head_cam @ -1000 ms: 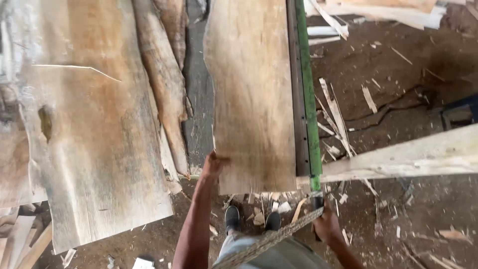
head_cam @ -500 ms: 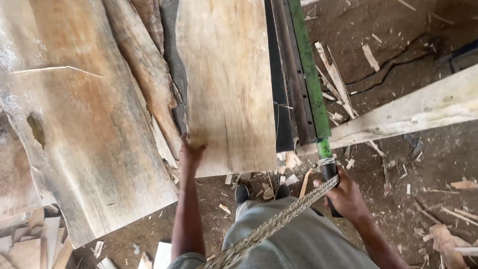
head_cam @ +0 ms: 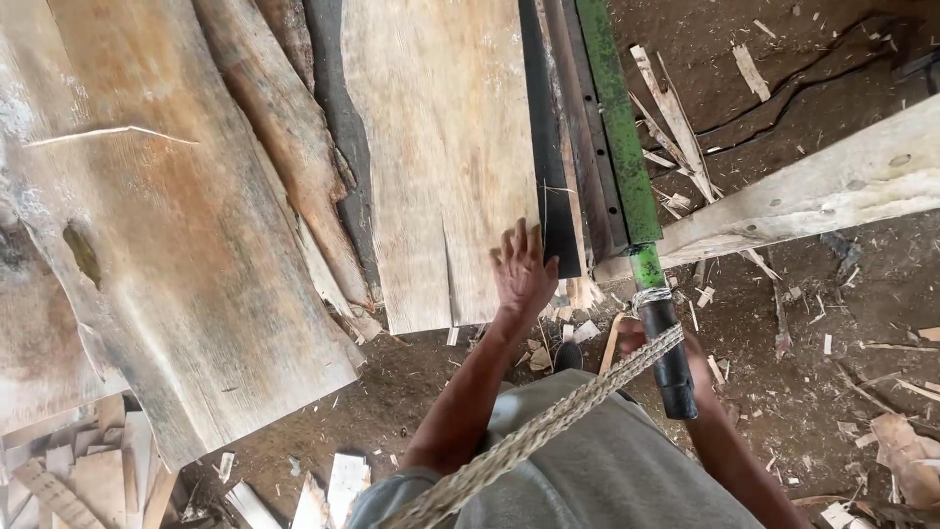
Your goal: Cutting and trimming sheets of fibrous wood bark using a large manual guillotine cutter.
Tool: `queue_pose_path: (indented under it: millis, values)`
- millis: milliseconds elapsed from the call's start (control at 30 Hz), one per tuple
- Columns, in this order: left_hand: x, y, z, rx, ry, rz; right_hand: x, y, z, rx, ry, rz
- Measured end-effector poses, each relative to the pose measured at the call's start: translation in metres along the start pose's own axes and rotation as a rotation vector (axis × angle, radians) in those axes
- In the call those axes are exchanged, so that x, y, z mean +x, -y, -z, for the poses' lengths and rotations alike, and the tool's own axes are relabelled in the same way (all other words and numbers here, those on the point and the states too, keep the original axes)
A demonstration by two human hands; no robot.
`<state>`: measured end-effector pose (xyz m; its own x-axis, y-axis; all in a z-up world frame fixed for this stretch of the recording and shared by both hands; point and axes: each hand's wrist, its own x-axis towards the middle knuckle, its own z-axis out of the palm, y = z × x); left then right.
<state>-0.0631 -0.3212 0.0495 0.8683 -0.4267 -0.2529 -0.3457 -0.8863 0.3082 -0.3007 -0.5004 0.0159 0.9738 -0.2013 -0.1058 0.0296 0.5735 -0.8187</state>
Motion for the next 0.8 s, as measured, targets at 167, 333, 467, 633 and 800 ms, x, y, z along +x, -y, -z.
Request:
queue_pose_path:
  millis: [167, 333, 467, 633, 800]
  values:
    - [-0.007, 0.036, -0.061, -0.108, -0.246, -0.116, 0.068, -0.059, -0.018, -0.715, -0.059, -0.144]
    - [-0.059, 0.022, 0.001, -0.068, -0.019, -0.037, 0.123, -0.079, -0.051, -1.173, 0.064, 0.242]
    - [-0.067, 0.039, -0.008, -0.092, -0.101, -0.233, 0.140, -0.084, -0.058, -1.365, 0.000, 0.494]
    - [-0.070, 0.043, 0.007, -0.031, 0.082, -0.233, 0.156, -0.071, -0.069, -1.427, 0.043, 0.244]
    - [-0.066, 0.070, -0.032, 0.091, -0.069, -0.366, 0.174, -0.066, -0.072, -1.574, 0.124, 0.340]
